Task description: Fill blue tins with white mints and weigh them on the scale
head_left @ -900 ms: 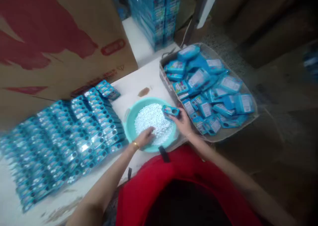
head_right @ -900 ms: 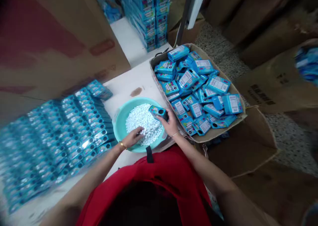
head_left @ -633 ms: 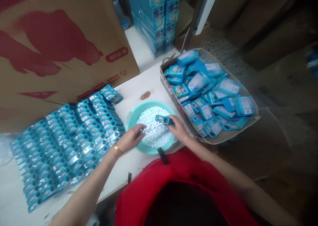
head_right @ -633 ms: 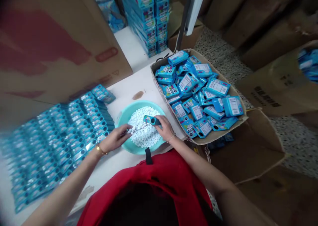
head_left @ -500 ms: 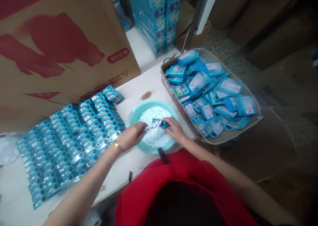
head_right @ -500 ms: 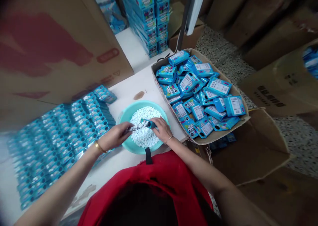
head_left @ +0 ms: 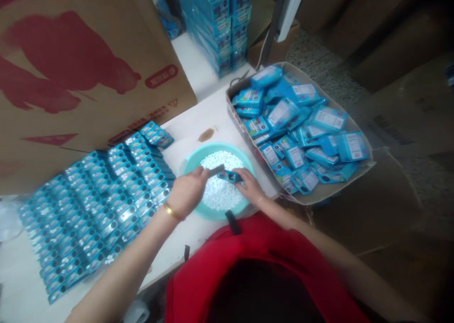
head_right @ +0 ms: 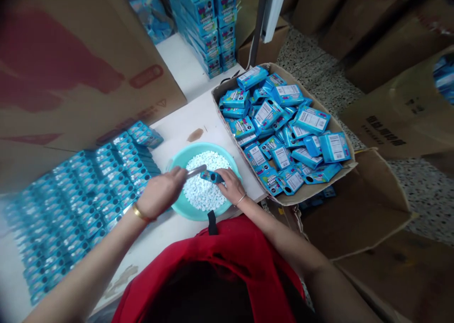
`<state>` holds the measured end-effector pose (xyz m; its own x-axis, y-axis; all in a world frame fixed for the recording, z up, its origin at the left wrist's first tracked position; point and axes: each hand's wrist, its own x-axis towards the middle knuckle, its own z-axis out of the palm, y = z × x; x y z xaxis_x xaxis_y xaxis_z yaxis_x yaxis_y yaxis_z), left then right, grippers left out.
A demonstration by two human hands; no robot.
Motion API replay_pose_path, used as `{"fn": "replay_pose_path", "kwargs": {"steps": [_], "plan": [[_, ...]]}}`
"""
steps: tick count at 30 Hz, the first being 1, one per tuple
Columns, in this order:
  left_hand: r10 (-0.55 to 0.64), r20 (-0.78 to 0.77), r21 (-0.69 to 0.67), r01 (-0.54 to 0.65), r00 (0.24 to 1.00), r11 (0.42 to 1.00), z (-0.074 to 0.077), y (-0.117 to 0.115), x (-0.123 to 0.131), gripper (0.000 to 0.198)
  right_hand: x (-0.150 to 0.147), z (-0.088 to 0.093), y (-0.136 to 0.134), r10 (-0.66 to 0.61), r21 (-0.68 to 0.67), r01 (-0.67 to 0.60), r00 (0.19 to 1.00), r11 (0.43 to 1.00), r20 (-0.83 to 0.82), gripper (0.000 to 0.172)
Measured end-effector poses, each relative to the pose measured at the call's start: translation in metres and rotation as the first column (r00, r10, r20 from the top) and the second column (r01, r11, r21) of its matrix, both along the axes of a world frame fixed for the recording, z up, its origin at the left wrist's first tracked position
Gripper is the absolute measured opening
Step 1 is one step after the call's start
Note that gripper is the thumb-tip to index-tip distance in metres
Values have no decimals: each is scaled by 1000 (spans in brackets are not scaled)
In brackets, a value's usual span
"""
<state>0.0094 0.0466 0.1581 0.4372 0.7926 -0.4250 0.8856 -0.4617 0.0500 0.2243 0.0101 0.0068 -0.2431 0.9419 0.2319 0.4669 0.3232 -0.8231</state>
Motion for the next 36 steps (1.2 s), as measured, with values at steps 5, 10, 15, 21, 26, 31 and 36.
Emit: {"fn": "replay_pose_path", "kwargs": {"steps": [5, 10, 15, 21, 26, 31, 36], "plan": [[238, 130, -29, -236, 963, 971, -110, 20, -27, 28, 10, 7, 10, -164, -75, 158, 983, 985, -80, 35], [203, 276, -174, -159, 940, 972, -179, -9, 6, 27, 14, 10, 18, -244, -100, 234, 965, 967, -96, 38], [249, 447, -302, -117, 859, 946, -186, -44, 20, 21, 14, 12, 21, -292, -164, 272, 950, 948, -114, 40], [314, 597, -381, -83, 738, 921, -154, -47, -9, 16, 16, 14, 20, -286, -186, 261, 950, 947, -126, 40], [334, 674, -358, -105, 659, 928, -90, -36, -33, 21, 15, 13, 14, -200, -132, 186, 975, 974, -102, 36], [192, 582, -228, -69, 791, 971, -31, -18, -32, 20, 6, 12, 7, -26, -44, 23, 998, 999, -57, 34], [-6, 101, -103, 17, 995, 995, 11, -10, 5, 21, -5, 8, 1, 40, 40, -39, 999, 998, -10, 39]]}}
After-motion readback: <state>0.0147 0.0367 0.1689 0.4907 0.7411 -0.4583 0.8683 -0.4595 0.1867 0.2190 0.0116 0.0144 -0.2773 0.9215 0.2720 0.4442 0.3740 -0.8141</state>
